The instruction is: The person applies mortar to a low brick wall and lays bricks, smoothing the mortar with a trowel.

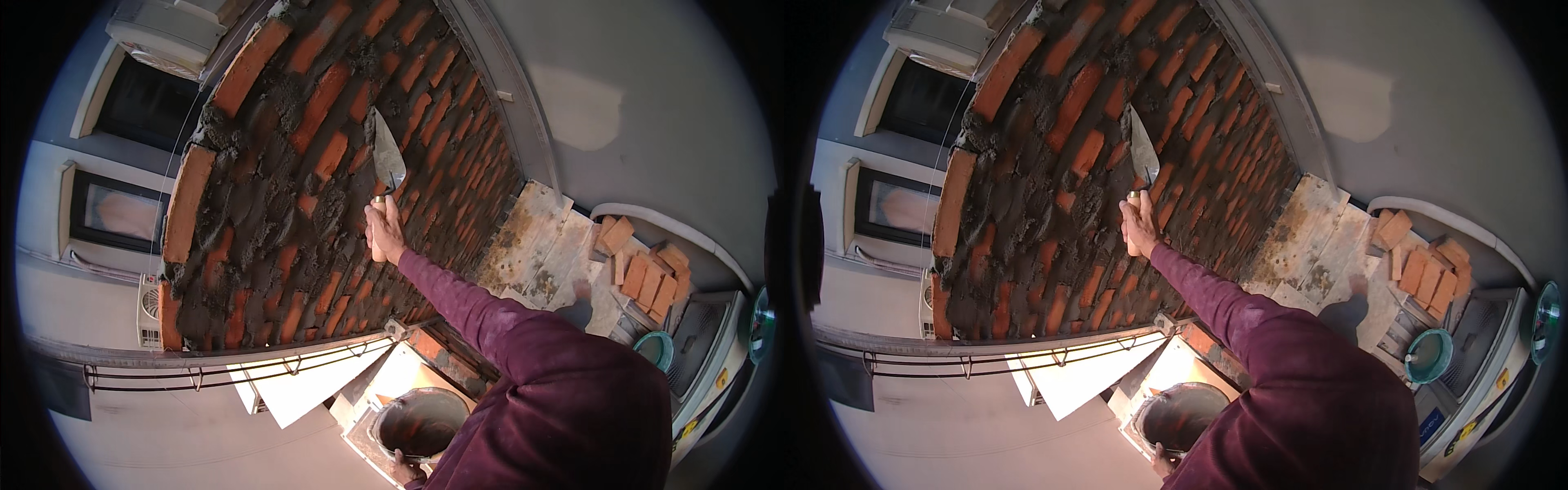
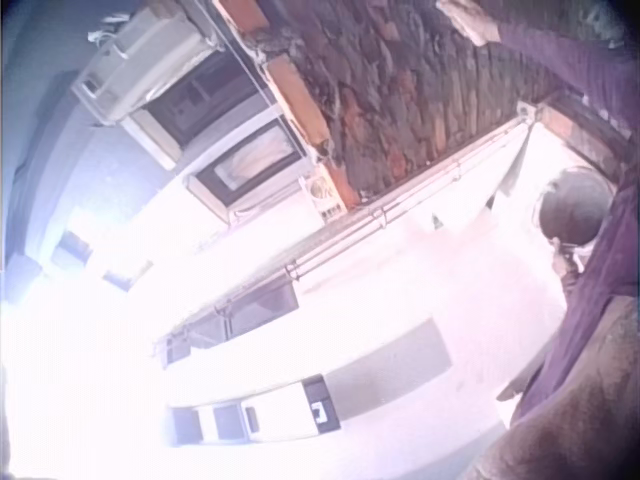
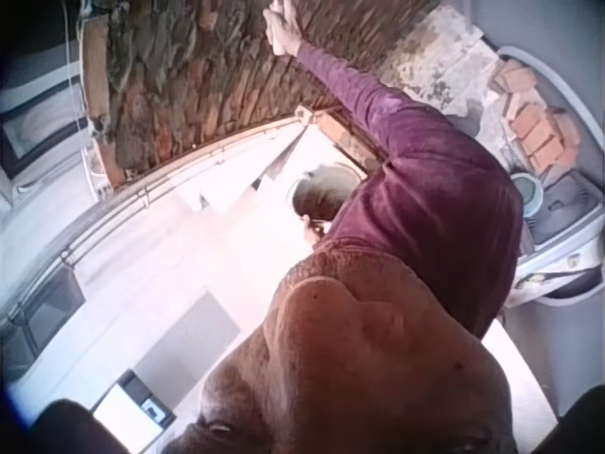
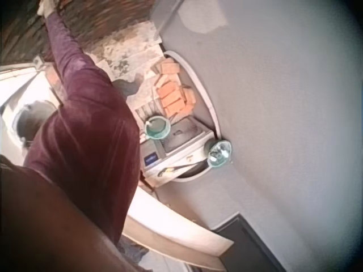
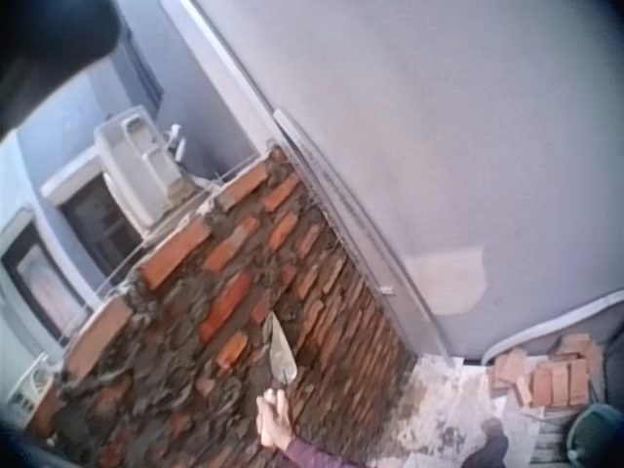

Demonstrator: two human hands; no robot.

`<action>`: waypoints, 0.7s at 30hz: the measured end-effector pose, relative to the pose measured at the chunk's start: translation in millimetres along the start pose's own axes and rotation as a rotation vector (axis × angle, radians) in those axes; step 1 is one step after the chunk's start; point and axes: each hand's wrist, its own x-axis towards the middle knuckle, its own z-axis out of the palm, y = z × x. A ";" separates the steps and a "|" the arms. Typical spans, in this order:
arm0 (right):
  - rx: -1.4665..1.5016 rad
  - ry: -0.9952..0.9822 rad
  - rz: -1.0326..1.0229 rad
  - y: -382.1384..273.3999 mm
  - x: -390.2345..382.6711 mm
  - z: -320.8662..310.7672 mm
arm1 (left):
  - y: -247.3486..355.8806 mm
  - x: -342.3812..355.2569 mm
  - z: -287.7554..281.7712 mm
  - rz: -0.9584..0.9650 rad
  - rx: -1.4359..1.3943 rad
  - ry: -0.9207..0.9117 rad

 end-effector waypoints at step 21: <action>-0.578 0.354 -0.363 -19.8 -22.1 4.5 | 11.2 56.2 -19.6 0.602 0.962 -0.021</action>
